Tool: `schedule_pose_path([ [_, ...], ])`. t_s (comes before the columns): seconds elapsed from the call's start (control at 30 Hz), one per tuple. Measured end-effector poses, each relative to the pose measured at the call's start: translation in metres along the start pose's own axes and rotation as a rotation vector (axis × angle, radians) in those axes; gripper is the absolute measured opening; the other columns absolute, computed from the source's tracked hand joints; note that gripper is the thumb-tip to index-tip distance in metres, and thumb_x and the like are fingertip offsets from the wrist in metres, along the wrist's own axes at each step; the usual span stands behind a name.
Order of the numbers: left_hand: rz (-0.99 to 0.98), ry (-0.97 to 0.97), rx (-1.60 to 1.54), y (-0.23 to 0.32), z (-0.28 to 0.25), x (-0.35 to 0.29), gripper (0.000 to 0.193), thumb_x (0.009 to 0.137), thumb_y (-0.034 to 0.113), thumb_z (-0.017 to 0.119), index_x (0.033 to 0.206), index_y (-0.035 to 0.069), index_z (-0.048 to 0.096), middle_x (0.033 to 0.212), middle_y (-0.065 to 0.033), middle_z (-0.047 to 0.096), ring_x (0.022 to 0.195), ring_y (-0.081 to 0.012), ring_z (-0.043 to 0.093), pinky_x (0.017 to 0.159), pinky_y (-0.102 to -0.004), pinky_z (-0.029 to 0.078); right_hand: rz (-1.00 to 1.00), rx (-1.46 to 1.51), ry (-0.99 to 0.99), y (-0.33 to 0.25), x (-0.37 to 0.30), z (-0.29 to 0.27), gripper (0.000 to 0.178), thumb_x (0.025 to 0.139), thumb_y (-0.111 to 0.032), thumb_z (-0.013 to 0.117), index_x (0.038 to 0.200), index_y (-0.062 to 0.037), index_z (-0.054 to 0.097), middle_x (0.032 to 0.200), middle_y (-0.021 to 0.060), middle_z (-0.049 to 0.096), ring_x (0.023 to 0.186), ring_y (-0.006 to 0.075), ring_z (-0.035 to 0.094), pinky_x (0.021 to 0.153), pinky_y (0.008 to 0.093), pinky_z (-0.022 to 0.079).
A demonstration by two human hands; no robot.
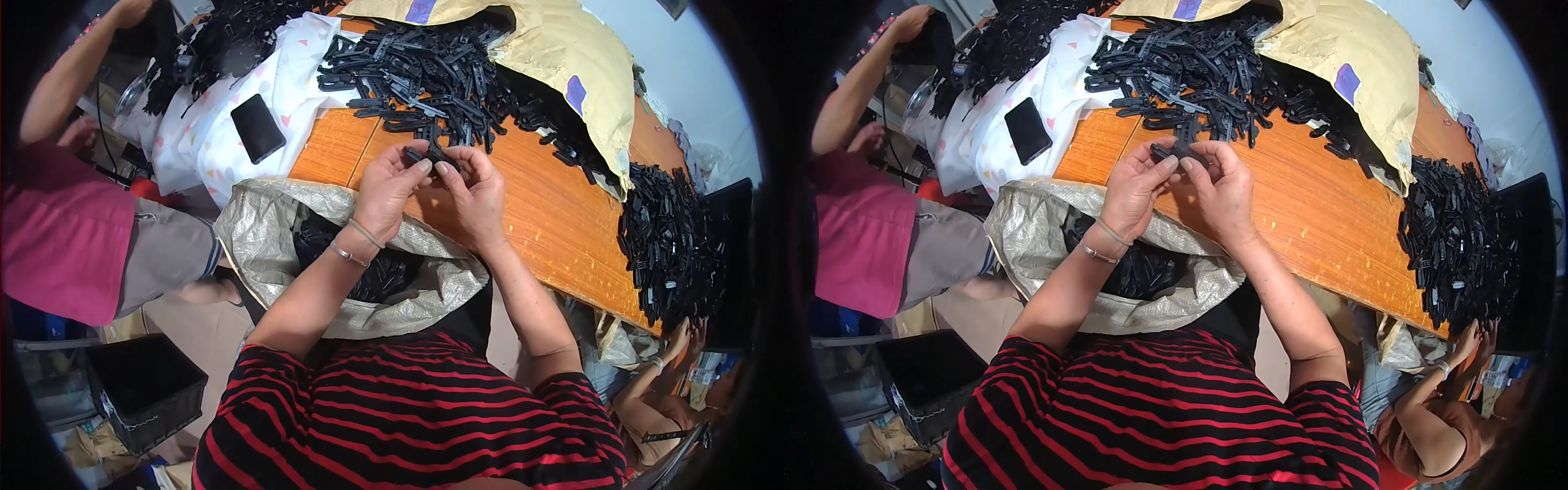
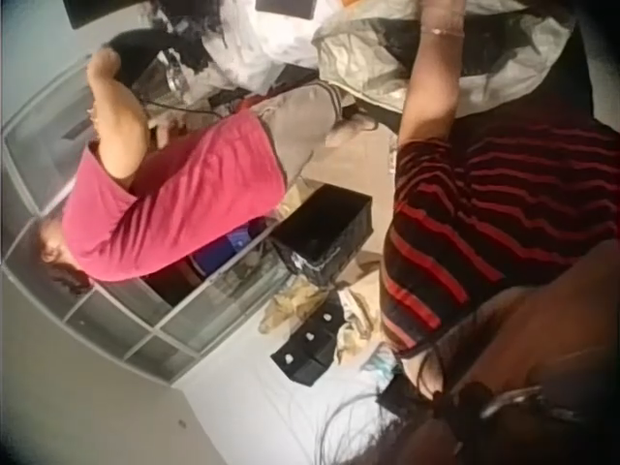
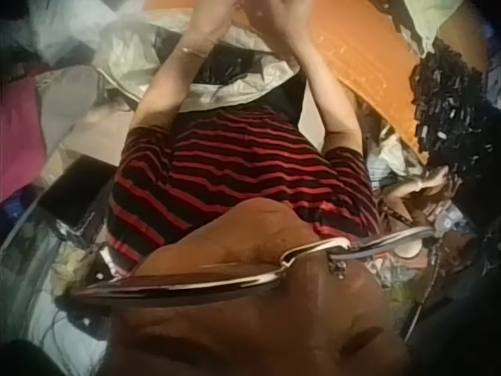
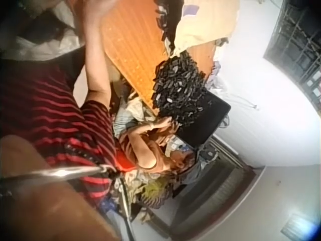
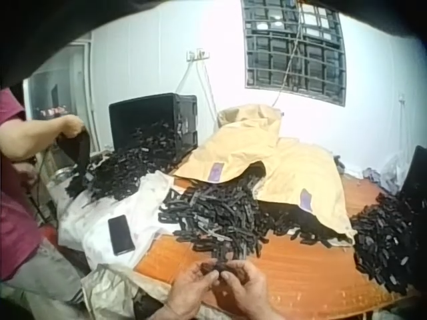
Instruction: The recorder is shown assembling and sorting small black plastic hardware components into a large sack at a wooden workstation.
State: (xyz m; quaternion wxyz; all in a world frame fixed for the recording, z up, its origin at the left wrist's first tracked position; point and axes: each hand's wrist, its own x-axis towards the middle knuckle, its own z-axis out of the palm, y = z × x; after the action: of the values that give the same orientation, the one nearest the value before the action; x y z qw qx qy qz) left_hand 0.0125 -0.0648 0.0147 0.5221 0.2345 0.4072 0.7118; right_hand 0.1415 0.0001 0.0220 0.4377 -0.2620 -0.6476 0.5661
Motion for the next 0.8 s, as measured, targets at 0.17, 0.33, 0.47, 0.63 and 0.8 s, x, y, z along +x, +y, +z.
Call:
schedule_pose_path([
  [0.17, 0.056, 0.034, 0.097, 0.008, 0.01, -0.001, 0.031, 0.091, 0.0, 0.06, 0.121, -0.001, 0.056, 0.102, -0.0047, 0.065, 0.084, -0.0081, 0.061, 0.075, -0.0202, 0.051, -0.085, -0.201, 0.096, -0.008, 0.008, -0.004, 0.016, 0.088, 0.0, 0.065, 0.104, 0.0029, 0.061, 0.09, 0.0037, 0.065, 0.085, 0.0089, 0.063, 0.072, 0.0227, 0.053],
  [0.33, 0.094, -0.005, 0.111, 0.005, 0.006, 0.002, 0.031, 0.091, -0.002, 0.058, 0.123, -0.002, 0.056, 0.103, -0.0046, 0.064, 0.086, -0.008, 0.061, 0.075, -0.0197, 0.05, -0.138, -0.336, 0.061, -0.007, 0.005, 0.0, 0.017, 0.086, -0.002, 0.069, 0.102, 0.0008, 0.065, 0.092, 0.0051, 0.064, 0.087, 0.0104, 0.063, 0.072, 0.0241, 0.053],
  [0.47, 0.136, -0.013, 0.116, 0.002, 0.003, 0.003, 0.035, 0.091, -0.003, 0.057, 0.126, -0.003, 0.055, 0.104, -0.0047, 0.064, 0.088, -0.0077, 0.06, 0.076, -0.0196, 0.05, -0.161, -0.37, 0.023, -0.011, 0.003, -0.001, 0.016, 0.086, -0.001, 0.068, 0.101, 0.0009, 0.067, 0.095, 0.0068, 0.064, 0.084, 0.0121, 0.064, 0.073, 0.025, 0.053],
  [0.63, 0.156, -0.014, 0.148, 0.002, 0.003, 0.003, 0.037, 0.091, -0.004, 0.057, 0.128, -0.003, 0.053, 0.107, -0.0061, 0.063, 0.091, -0.0084, 0.06, 0.079, -0.0207, 0.05, -0.076, -0.257, 0.006, -0.012, 0.005, -0.001, 0.017, 0.084, 0.001, 0.069, 0.101, 0.0009, 0.068, 0.095, 0.0061, 0.064, 0.081, 0.0122, 0.065, 0.072, 0.0246, 0.053],
  [0.8, 0.289, -0.073, 0.181, 0.008, 0.011, -0.005, 0.04, 0.09, -0.003, 0.059, 0.129, -0.003, 0.051, 0.113, -0.0095, 0.063, 0.103, -0.0121, 0.06, 0.087, -0.0222, 0.049, -0.09, -0.244, -0.01, -0.01, 0.005, -0.003, 0.017, 0.081, 0.002, 0.071, 0.097, 0.0002, 0.067, 0.1, 0.0055, 0.064, 0.089, 0.0118, 0.064, 0.073, 0.0257, 0.054],
])
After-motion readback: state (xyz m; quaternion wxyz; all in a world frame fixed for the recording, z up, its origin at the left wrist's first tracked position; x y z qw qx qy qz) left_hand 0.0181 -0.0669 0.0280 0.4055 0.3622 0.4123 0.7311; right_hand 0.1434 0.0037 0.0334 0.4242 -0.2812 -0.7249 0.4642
